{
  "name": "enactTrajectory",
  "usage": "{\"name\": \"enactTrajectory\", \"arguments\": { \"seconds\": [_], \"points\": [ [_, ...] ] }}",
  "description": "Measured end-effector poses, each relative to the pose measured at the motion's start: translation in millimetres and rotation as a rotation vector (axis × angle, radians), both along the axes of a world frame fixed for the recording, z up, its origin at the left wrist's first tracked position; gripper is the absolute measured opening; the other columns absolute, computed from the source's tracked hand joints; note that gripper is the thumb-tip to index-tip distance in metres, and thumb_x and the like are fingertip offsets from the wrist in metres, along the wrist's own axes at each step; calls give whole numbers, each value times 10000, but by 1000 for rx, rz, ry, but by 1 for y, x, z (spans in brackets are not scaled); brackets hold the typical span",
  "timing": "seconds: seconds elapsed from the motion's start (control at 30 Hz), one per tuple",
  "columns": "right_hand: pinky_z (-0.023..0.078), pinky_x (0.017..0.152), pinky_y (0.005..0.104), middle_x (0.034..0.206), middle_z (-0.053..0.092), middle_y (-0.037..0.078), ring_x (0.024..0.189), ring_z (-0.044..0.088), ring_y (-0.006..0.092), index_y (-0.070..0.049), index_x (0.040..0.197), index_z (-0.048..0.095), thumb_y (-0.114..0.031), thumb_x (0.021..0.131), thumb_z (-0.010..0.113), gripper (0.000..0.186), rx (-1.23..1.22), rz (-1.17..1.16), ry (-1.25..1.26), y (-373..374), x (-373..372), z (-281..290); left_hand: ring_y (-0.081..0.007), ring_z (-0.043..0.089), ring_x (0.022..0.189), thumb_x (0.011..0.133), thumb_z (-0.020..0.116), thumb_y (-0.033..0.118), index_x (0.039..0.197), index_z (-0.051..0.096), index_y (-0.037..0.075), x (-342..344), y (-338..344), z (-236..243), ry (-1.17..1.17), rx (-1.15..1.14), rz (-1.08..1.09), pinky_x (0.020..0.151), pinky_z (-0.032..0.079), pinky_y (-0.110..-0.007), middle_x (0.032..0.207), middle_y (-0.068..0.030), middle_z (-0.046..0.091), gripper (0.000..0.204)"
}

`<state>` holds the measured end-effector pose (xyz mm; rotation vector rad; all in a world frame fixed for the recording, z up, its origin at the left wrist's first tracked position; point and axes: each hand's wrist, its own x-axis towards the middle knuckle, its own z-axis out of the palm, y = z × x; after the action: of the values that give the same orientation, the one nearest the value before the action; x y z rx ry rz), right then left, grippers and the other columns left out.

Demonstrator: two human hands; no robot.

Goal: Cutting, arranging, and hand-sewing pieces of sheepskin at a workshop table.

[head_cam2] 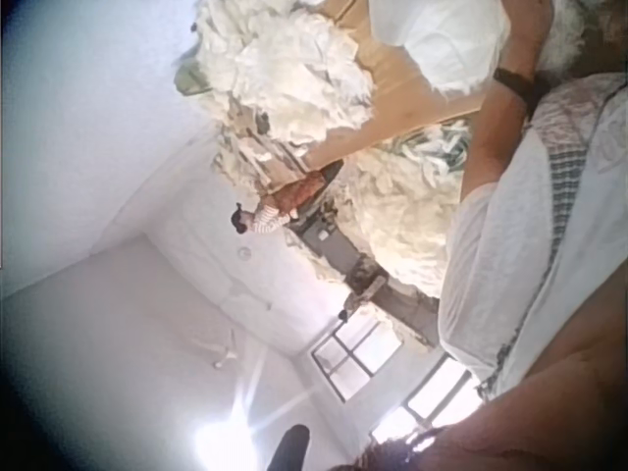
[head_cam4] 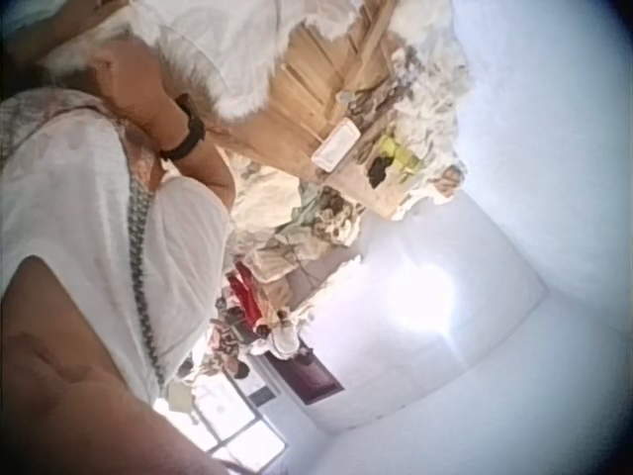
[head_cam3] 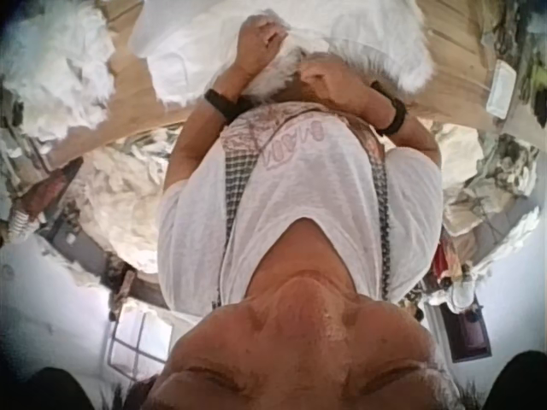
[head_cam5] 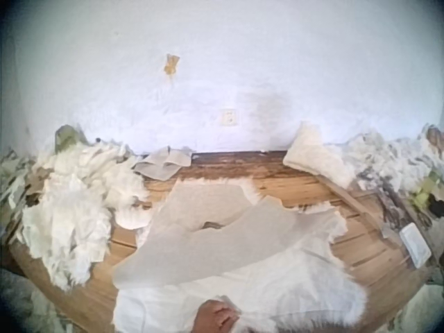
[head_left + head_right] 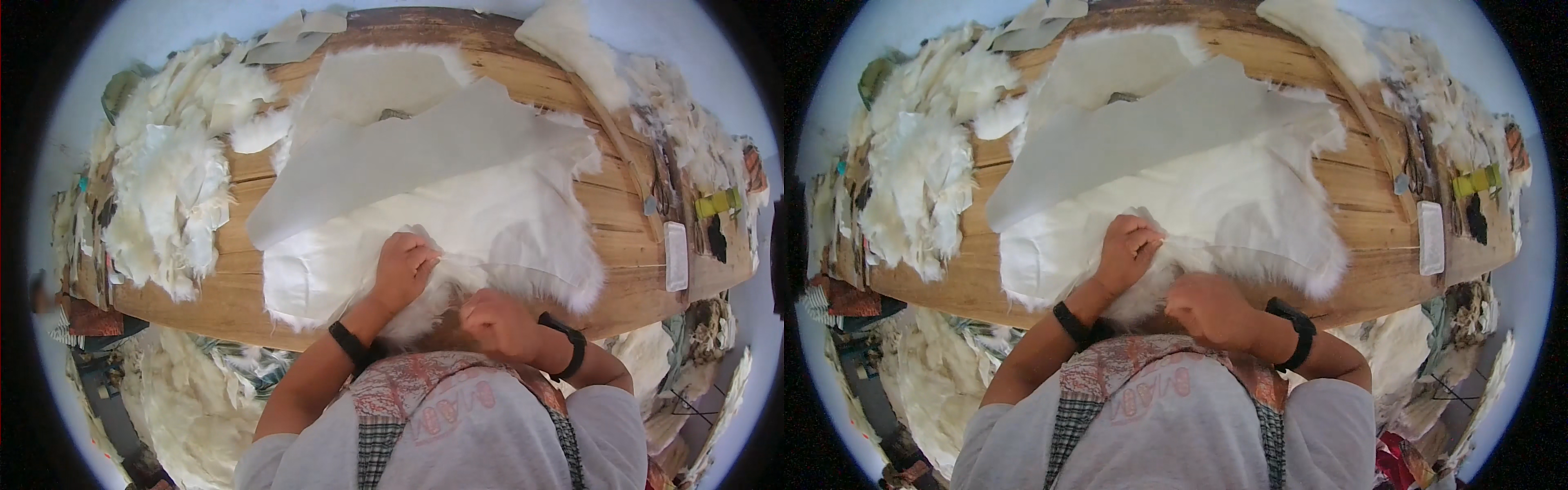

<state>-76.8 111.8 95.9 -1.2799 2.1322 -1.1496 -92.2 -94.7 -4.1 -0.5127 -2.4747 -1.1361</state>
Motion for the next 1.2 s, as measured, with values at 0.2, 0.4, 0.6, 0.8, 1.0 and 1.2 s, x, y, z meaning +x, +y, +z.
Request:
{"name": "enactTrajectory", "arguments": {
  "seconds": [0.2,0.4,0.6,0.8,1.0,1.2],
  "points": [
    [433,592,288,777,571,63,654,547,168,-36,865,492,-124,926,508,109,-501,-606,-425,4,12,-9,-254,540,715,674,652,12,725,665,138,-7,7,15,-49,34,-84,656,423,-367,724,-16,587,136],
    [408,592,237,745,521,47,657,486,93,-27,914,469,-98,931,491,77,-218,-622,-502,18,26,6,-226,528,659,583,626,-40,571,614,173,-6,3,-3,-48,169,-133,614,400,-340,641,23,569,214],
    [436,598,292,701,521,55,641,519,157,-35,1003,494,-104,880,564,158,-227,-745,-253,29,-1,19,-229,551,741,575,626,-29,545,571,159,-2,-5,-4,-95,107,-173,689,397,-366,711,27,604,198],
    [463,631,413,772,625,144,684,597,321,-32,1043,620,-332,866,558,353,112,-543,70,7,-15,-48,-331,405,1253,767,667,207,1206,549,126,33,-5,45,-190,-237,-118,1032,288,-470,1311,-139,484,462],
    [446,617,412,647,580,195,647,582,343,-10,681,647,-422,796,622,428,544,-535,-218,11,-37,-55,-356,241,1361,768,659,454,1379,369,57,48,-16,48,-292,-534,-94,1106,156,-517,1471,-192,266,785],
    [468,643,451,737,632,179,699,606,379,-41,804,644,-443,817,603,404,505,-638,7,33,-17,-41,-401,266,1340,773,667,309,1367,350,6,102,-64,45,-433,-501,98,1098,210,-493,1433,-244,300,739]
  ]
}}
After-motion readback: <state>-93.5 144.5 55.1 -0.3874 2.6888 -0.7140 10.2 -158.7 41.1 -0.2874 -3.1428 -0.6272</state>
